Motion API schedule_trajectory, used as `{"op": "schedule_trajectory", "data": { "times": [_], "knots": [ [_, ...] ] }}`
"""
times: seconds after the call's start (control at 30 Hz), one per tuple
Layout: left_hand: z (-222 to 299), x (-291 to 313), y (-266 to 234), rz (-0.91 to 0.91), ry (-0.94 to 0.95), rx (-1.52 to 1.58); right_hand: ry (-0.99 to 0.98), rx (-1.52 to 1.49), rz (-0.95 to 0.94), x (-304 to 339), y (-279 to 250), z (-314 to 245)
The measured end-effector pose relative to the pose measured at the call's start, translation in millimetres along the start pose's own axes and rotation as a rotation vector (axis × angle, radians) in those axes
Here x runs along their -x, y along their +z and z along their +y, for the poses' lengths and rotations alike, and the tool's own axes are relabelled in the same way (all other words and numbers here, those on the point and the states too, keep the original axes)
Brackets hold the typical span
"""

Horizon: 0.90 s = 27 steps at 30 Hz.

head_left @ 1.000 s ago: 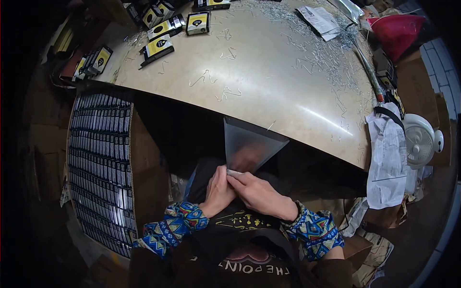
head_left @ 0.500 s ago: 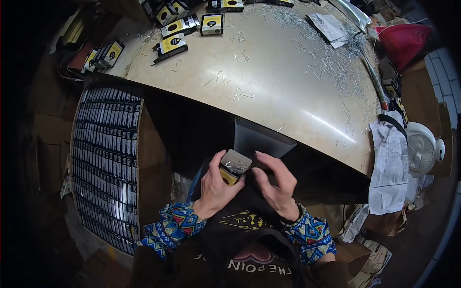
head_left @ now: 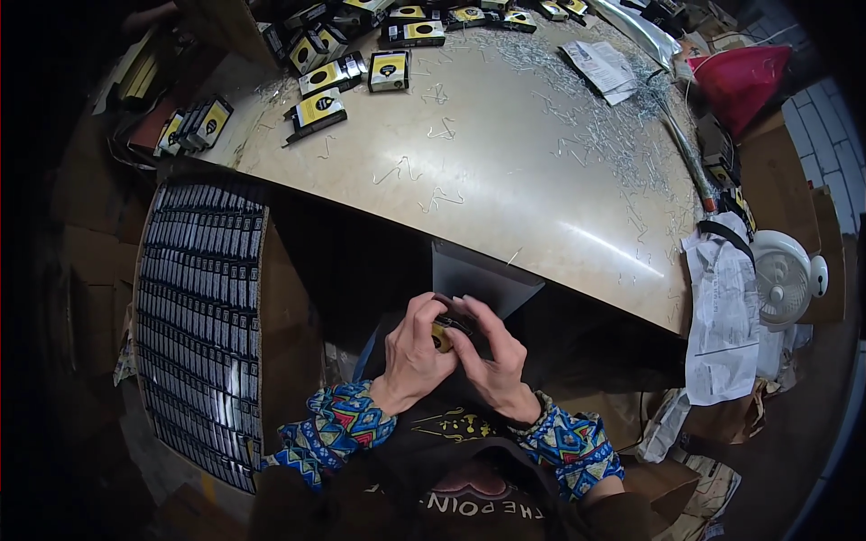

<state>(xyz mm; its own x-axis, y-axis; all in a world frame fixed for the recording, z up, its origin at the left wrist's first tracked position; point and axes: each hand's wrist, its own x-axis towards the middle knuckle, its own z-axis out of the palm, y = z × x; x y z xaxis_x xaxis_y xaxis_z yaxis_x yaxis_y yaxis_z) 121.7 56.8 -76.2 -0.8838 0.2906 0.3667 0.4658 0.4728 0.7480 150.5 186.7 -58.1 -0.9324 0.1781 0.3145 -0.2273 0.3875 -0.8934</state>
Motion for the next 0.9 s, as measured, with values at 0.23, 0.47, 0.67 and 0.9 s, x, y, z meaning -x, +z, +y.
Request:
{"op": "schedule_trajectory", "data": {
  "times": [0.23, 0.47, 0.67, 0.9],
  "knots": [
    [13.4, -9.0, -8.1, -0.071, -0.364, 0.063, 0.027, -0.066, -0.143, -15.4, -11.1, -6.3],
    [12.7, -16.6, -7.5, -0.030, -0.189, -0.024, 0.362, -0.269, -0.028, -15.1, -4.7, -13.3],
    [11.7, -15.7, -2.9, -0.002, -0.168, -0.022, 0.031, -0.020, 0.024, -15.7, -1.0, -10.1],
    [16.6, -20.2, -11.7, -0.091, -0.402, 0.129, -0.443, 0.278, -0.046, -22.8, -5.6, -7.9]
  ]
}}
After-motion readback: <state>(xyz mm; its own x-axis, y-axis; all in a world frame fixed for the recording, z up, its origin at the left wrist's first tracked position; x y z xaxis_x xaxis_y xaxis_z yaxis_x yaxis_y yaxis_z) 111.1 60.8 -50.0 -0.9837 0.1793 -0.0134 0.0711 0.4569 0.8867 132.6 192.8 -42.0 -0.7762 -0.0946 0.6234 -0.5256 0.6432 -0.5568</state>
